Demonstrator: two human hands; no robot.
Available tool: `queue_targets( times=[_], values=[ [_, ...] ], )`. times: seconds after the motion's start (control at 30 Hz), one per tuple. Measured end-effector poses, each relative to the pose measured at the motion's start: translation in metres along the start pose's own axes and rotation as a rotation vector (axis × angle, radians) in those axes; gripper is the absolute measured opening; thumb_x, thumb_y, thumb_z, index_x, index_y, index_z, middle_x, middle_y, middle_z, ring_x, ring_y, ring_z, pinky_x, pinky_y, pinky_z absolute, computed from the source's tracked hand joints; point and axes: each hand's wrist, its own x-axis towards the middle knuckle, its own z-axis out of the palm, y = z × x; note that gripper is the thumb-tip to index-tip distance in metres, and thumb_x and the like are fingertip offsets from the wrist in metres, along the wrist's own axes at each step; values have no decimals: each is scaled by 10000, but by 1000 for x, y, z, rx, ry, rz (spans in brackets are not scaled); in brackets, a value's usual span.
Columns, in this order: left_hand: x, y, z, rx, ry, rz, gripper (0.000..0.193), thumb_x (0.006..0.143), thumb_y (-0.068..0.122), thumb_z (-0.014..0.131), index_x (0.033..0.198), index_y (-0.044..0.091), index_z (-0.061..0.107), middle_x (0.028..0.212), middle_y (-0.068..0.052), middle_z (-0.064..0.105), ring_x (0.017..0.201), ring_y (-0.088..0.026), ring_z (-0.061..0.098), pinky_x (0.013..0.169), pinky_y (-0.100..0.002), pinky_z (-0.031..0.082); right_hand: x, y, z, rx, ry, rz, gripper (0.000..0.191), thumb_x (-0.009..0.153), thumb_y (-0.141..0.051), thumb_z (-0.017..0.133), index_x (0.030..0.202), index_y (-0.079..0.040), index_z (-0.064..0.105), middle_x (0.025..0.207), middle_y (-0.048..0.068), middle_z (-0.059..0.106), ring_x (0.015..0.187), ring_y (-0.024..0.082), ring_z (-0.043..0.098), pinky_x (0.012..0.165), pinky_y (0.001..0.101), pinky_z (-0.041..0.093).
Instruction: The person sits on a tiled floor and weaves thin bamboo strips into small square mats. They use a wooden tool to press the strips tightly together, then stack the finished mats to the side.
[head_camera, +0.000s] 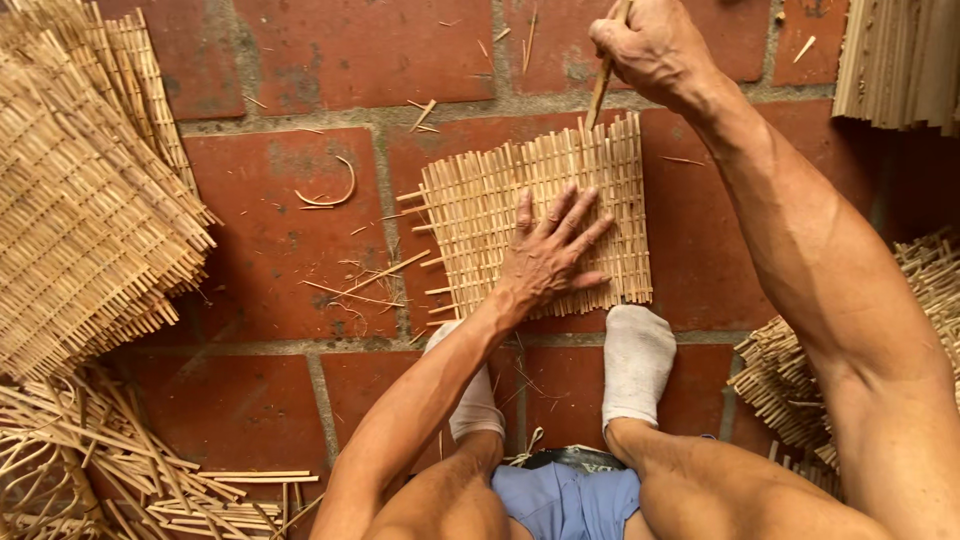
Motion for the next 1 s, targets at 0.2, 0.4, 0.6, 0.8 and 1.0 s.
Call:
queue_targets(
  times=[0.2, 0.4, 0.6, 0.8, 1.0],
  values=[
    [-1, 3, 5, 106, -34, -9, 950, 894, 924, 374, 1651, 354, 298, 1748, -25, 149, 1616, -290, 63, 1246, -692, -83, 9, 22, 15, 15, -46, 3, 331, 1051, -210, 483, 744, -141, 586, 613, 6, 554, 477, 93, 515, 388, 286, 432],
    [2, 0, 7, 70, -16, 0, 982, 888, 943, 371, 1664, 346, 298, 1757, -34, 128, 1620, -291, 52, 1240, -680, -89, 4, 9, 10, -63, -16, -42, 379, 1081, -228, 475, 725, -133, 564, 640, -26, 576, 461, 58, 487, 327, 232, 369],
    [3, 0, 3, 6, -97, -24, 988, 862, 931, 371, 1655, 346, 293, 1746, -41, 122, 1613, -298, 56, 1225, -700, -95, 10, 7, 46, -14, 12, -171, 384, 1125, -228, 511, 766, -101, 557, 650, -5, 530, 497, 74, 451, 366, 241, 361],
    [0, 0, -1, 45, -88, -16, 990, 864, 926, 391, 1657, 341, 296, 1751, -49, 100, 1619, -300, 37, 1233, -703, -96, 23, 5, 66, -10, -28, -183, 326, 1095, -224, 497, 802, -98, 565, 656, -14, 515, 485, 75, 431, 381, 231, 366],
    [2, -5, -3, -18, -167, -28, 1016, 868, 921, 396, 1679, 345, 192, 1757, -47, 40, 1626, -287, 5, 1234, -697, -102, 29, -21, 63, -56, -51, -172, 331, 1087, -200, 506, 780, -101, 580, 612, 25, 492, 467, 108, 393, 373, 286, 321]
  ],
)
